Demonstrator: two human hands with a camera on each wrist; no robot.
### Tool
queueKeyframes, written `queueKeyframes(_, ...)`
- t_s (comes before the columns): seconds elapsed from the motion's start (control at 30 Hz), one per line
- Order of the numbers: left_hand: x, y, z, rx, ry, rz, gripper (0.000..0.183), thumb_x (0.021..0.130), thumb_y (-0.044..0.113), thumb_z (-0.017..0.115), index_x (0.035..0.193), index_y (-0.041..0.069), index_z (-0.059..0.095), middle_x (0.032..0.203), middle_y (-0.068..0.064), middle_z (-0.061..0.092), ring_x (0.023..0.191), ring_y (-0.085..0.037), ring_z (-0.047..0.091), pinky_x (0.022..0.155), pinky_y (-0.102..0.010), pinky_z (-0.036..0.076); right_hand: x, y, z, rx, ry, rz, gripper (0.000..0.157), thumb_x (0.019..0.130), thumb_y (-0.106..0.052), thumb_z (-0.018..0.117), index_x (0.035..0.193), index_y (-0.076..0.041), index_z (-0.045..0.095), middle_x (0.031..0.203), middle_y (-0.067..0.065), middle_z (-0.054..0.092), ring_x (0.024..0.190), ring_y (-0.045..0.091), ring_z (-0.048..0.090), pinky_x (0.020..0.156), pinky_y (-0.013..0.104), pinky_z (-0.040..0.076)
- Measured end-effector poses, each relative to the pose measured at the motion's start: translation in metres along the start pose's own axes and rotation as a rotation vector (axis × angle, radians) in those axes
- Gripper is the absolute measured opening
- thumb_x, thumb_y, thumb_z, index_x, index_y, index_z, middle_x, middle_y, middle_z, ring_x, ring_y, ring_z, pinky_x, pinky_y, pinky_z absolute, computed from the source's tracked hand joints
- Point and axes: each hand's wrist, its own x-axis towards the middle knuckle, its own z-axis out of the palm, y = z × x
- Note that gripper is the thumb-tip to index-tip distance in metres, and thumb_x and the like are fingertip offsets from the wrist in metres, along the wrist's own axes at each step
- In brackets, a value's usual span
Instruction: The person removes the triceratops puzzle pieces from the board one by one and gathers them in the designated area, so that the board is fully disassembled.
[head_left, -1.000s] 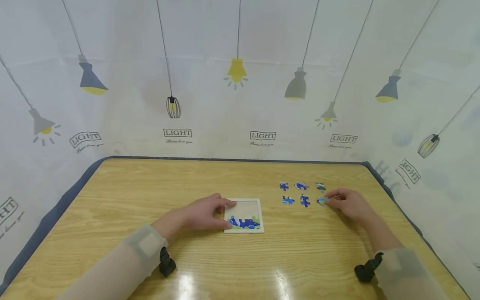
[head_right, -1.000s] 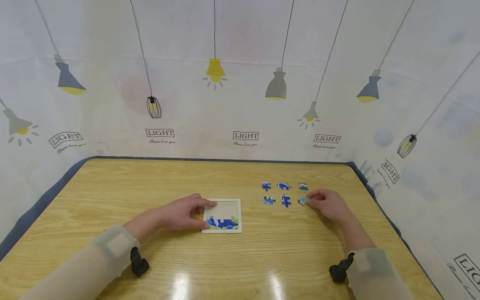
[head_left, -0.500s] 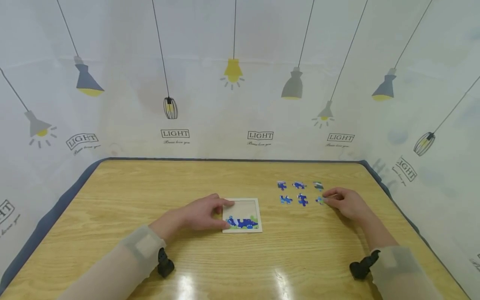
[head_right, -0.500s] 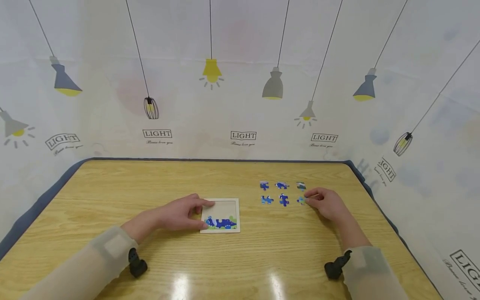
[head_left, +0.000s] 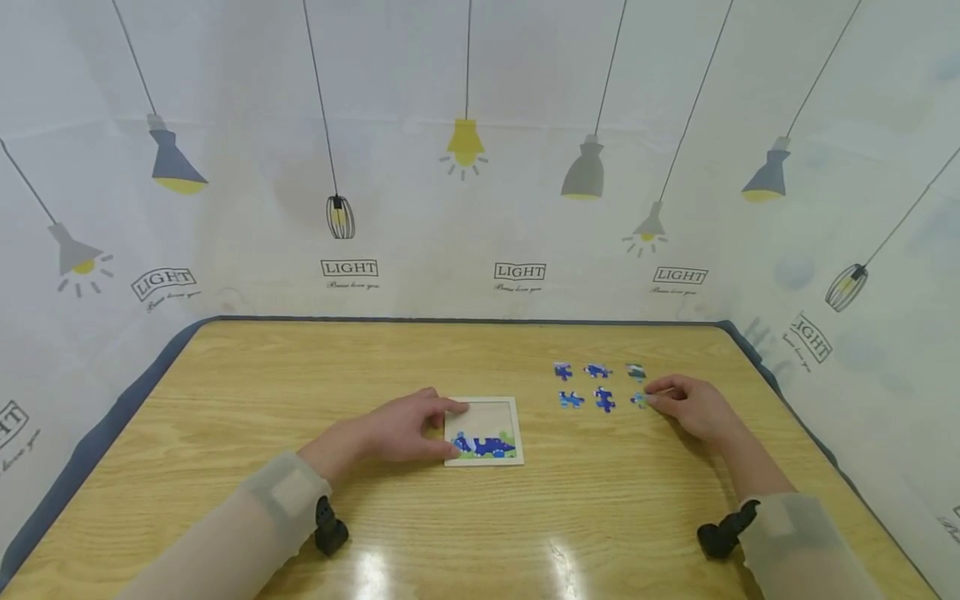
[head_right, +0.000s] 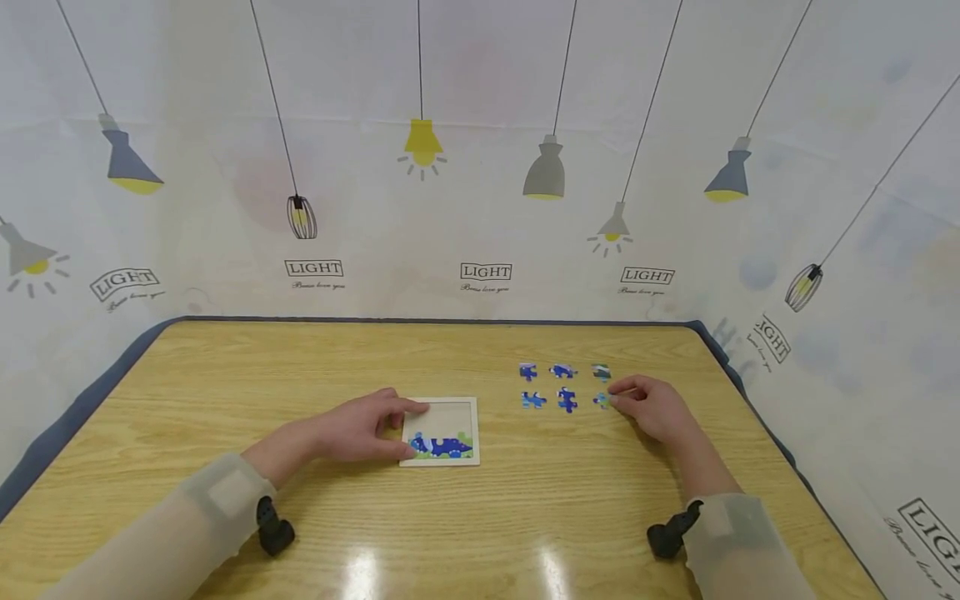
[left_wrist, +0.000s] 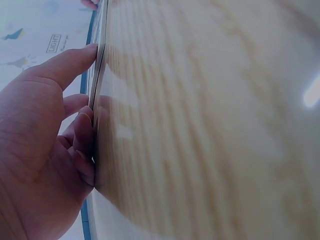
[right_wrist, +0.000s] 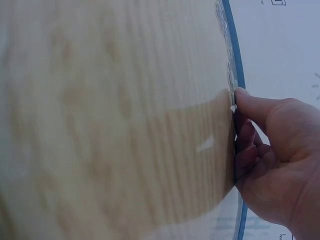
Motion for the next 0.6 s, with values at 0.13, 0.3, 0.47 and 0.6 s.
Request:
queueKeyframes(0.13, 0.0, -0.002, 0.0, 0.006, 0.0, -0.001, 0.071, 0.099, 0.049, 0.079, 0.161, 0.022, 0.057, 0.112, 0.002, 0.057, 0.099, -0.016, 0.052, 0.088, -0.037, 0.045, 0.002, 0.001, 0.0, 0.006, 0.008, -0.001, 0.04, 0.112, -0.032, 0.065, 0.14, -0.003, 0.069, 0.122, 0.019, 0.07, 0.105, 0.03, 0.063, 0.087, 0.04, 0.048)
queueKeyframes(0.3, -0.001, -0.003, 0.0, 0.006, -0.004, -0.001, 0.076, 0.097, 0.053, 0.08, 0.163, 0.023, 0.056, 0.113, 0.003, 0.057, 0.1, -0.016, 0.053, 0.089, -0.037, 0.046, 0.003, 0.005, 0.001, 0.027, 0.017, 0.011, 0.045, 0.112, -0.037, 0.064, 0.143, -0.005, 0.068, 0.127, 0.02, 0.069, 0.108, 0.031, 0.062, 0.087, 0.039, 0.047)
queueKeyframes(0.47, -0.002, -0.003, -0.002, 0.002, -0.013, 0.01, 0.082, 0.093, 0.053, 0.083, 0.164, 0.022, 0.055, 0.115, 0.002, 0.057, 0.101, -0.016, 0.053, 0.09, -0.036, 0.046, 0.0, 0.005, 0.0, 0.09, 0.021, 0.027, 0.049, 0.114, -0.042, 0.059, 0.149, -0.009, 0.065, 0.131, 0.019, 0.065, 0.107, 0.029, 0.056, 0.084, 0.038, 0.045)
queueKeyframes(0.6, -0.003, -0.003, -0.004, -0.004, -0.022, 0.014, 0.084, 0.092, 0.052, 0.085, 0.164, 0.021, 0.054, 0.116, 0.002, 0.057, 0.101, -0.016, 0.052, 0.091, -0.036, 0.046, -0.003, -0.008, 0.003, 0.134, 0.029, 0.001, 0.05, 0.114, -0.045, 0.058, 0.148, -0.009, 0.066, 0.117, 0.016, 0.065, 0.095, 0.026, 0.055, 0.077, 0.035, 0.045)
